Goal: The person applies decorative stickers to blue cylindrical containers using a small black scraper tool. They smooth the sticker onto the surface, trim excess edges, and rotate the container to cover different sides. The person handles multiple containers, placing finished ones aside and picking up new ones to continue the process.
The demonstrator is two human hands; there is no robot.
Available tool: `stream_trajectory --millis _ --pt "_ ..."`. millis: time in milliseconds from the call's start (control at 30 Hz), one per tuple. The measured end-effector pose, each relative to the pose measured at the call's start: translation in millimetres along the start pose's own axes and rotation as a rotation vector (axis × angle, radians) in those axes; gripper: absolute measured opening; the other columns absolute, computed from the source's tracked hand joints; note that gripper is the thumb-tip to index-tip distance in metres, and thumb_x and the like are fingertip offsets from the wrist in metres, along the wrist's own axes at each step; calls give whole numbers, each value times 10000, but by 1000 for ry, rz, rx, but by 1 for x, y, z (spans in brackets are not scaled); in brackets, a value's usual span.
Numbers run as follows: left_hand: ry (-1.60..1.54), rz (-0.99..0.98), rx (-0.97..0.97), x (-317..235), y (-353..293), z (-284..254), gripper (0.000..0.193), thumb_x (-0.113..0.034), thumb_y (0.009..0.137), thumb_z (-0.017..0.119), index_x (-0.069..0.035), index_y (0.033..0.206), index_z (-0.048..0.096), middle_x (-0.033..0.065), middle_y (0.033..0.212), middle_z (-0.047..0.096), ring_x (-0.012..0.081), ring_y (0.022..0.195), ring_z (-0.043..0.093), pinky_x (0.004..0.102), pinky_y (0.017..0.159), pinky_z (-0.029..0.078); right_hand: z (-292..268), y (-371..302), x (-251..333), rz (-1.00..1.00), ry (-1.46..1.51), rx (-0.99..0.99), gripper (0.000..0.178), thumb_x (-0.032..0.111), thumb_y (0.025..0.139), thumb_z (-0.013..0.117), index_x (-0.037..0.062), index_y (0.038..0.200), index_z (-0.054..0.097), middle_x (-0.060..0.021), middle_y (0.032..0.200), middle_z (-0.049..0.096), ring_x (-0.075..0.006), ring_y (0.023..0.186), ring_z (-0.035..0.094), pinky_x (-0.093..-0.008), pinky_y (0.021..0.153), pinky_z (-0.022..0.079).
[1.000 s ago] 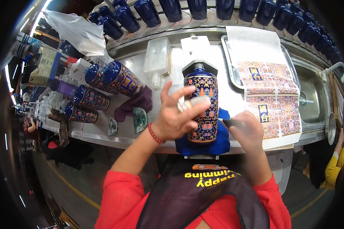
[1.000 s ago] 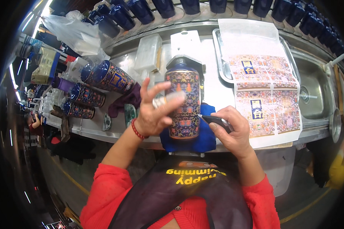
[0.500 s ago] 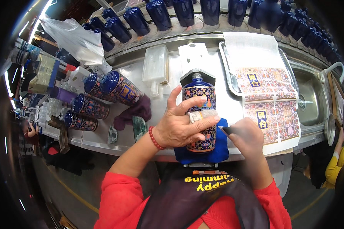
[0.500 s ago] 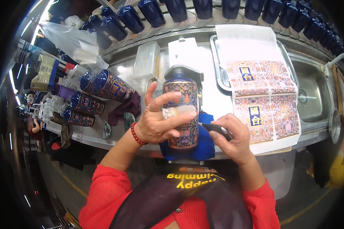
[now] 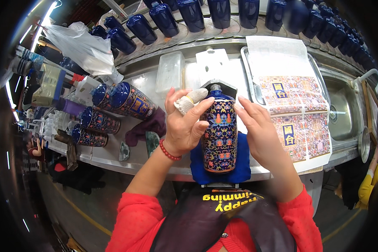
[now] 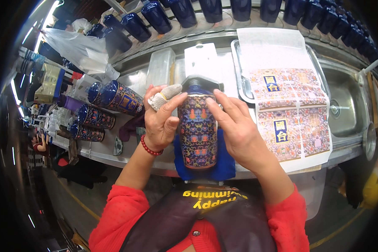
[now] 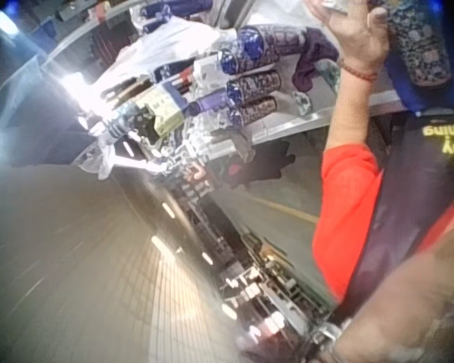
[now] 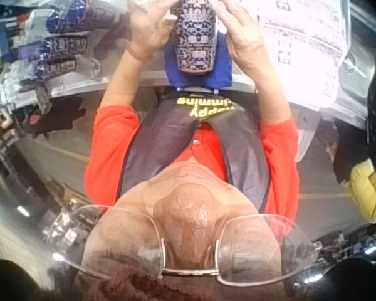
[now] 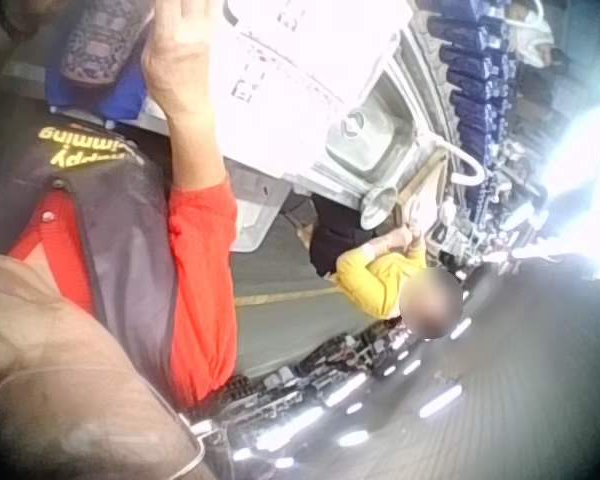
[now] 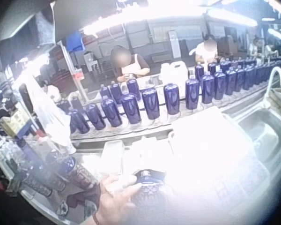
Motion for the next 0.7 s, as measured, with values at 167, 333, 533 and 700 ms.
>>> stream_trajectory --millis 167,333,533,700 --pt "46 15 28 -2 -9 1 560 -521 1053 441 -85 1254 729 119 1233 698 319 1241 491 515 1193 223 11 16 3 -57 -40 -25 583 -98 767 604 13 1340 615 -249 1370 572 -431 1165 574 -467 989 509" --pt "34 24 45 -1 -9 2 558 -510 1051 459 -66 1255 729 129 1239 702 325 1243 499 501 1200 229 12 15 3 -36 -53 -33 565 -96 773 605 7 1328 619 -239 1338 579 -424 1150 576 -462 979 511" --pt "31 24 41 -2 -9 3 551 -499 1048 470 -57 1254 727 129 1236 704 324 1240 504 501 1197 236 12 18 4 -26 -22 -42 539 -99 795 603 2 1324 617 -238 1320 569 -423 1151 577 -464 980 501" --pt "48 14 47 -2 -7 2 552 -502 1049 465 -61 1268 715 132 1247 693 327 1237 505 511 1190 238 11 17 4 -12 -10 -65 540 -107 787 611 9 1314 626 -241 1301 567 -420 1152 581 -462 979 501"
Point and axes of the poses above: each hand's wrist, its own y-axis towards the middle knuckle, its own z-axis out of the palm, x = y × z, the point moved 6 cm from there along y, towards the middle knuckle
